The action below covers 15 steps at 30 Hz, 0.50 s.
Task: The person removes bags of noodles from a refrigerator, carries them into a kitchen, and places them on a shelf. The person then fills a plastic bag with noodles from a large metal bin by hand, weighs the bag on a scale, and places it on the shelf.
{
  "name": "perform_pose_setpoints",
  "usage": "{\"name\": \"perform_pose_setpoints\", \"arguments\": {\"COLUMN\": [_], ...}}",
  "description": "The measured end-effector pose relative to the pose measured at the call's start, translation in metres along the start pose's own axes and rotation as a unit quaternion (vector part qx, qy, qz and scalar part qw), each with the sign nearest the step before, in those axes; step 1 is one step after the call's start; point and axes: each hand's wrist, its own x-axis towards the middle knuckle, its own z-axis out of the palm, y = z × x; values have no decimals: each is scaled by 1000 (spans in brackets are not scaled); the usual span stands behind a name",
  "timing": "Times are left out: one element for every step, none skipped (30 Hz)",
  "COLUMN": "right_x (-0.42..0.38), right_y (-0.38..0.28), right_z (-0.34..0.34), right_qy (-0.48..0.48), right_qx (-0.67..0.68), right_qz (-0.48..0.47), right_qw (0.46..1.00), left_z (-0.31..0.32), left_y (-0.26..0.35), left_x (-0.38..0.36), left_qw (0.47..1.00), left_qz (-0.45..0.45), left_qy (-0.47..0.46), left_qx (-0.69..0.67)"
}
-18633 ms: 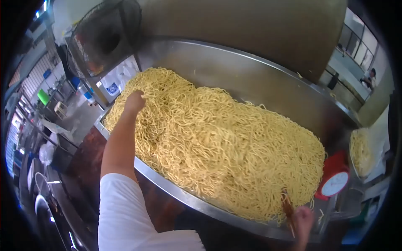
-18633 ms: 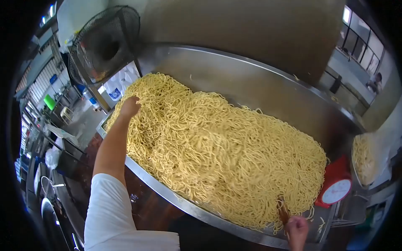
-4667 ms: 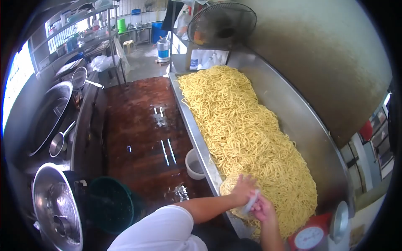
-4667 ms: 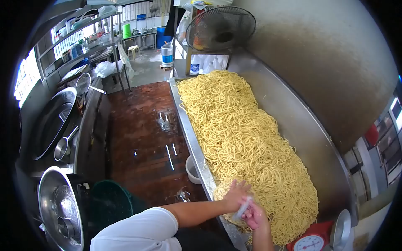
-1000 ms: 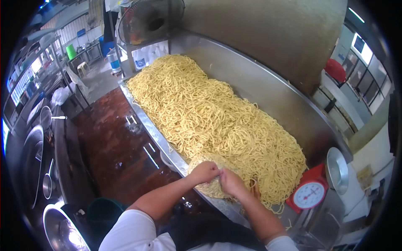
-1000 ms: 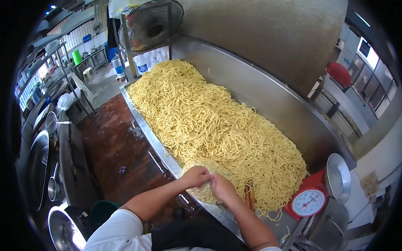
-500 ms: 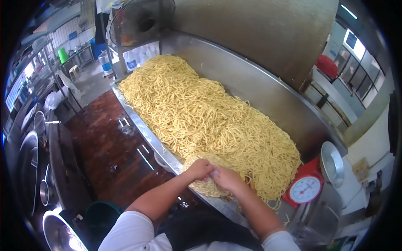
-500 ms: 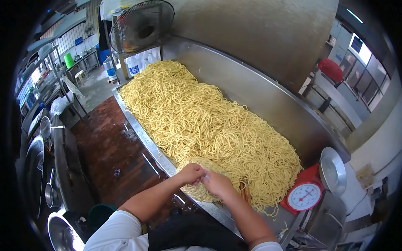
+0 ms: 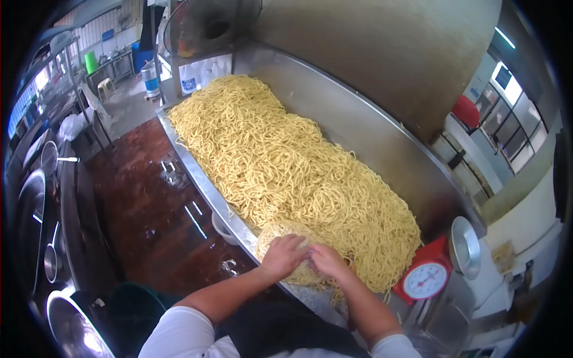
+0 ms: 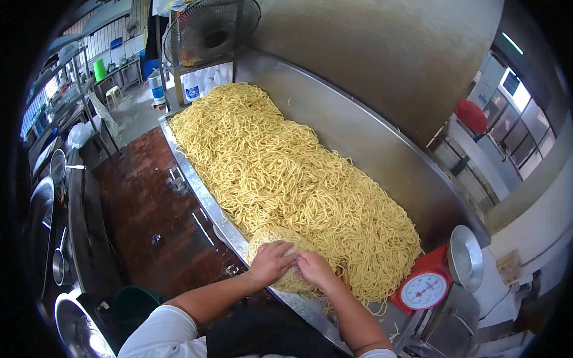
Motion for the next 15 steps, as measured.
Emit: {"name": "perform_pose_setpoints", "arguments": {"right_x": [-3,-11,-17,-21,-25,-26,-27,-28,-31,-32,-31,-31,-33,-37,-39], "right_y": [-1,-10,-18,-23,-26,-29,-30,-30,-28,-29,-31,-31,-30,-26,-22], "right_z": [2,4,5,6,6,6,4,2,2,0,-5,-8,-8,-6,-6], "right_qy": [-4,49,101,97,86,76,74,62,52,54,19,-16,20,59,64], "right_qx": [-4,-111,-216,-217,-210,-202,-203,-195,-183,-177,-79,22,60,97,103], "right_qz": [-2,-42,-82,-85,-80,-75,-76,-85,-91,-84,-26,33,-18,-67,-53], "right_qw": [1000,992,968,968,971,973,973,975,978,979,996,999,998,991,991], "left_z": [4,10,12,15,17,18,19,21,22,22,22,23,25,31,34], "left_y": [-1,-4,-6,-7,-7,-7,-9,-10,-12,-14,-16,-17,-19,-20,-20], "left_x": [-1,-1,0,0,2,7,12,17,20,21,21,20,19,17,17], "left_qw": [1000,999,996,996,997,996,996,994,991,990,990,991,989,992,993], "left_qz": [-4,7,16,12,8,5,2,-1,-1,3,-2,-8,-5,-33,-61], "left_qy": [4,-16,-36,-34,-55,-75,-73,-99,-128,-136,-135,-136,-150,-122,-90], "left_qx": [1,38,75,76,59,41,42,45,46,43,30,16,7,-16,-37]}}
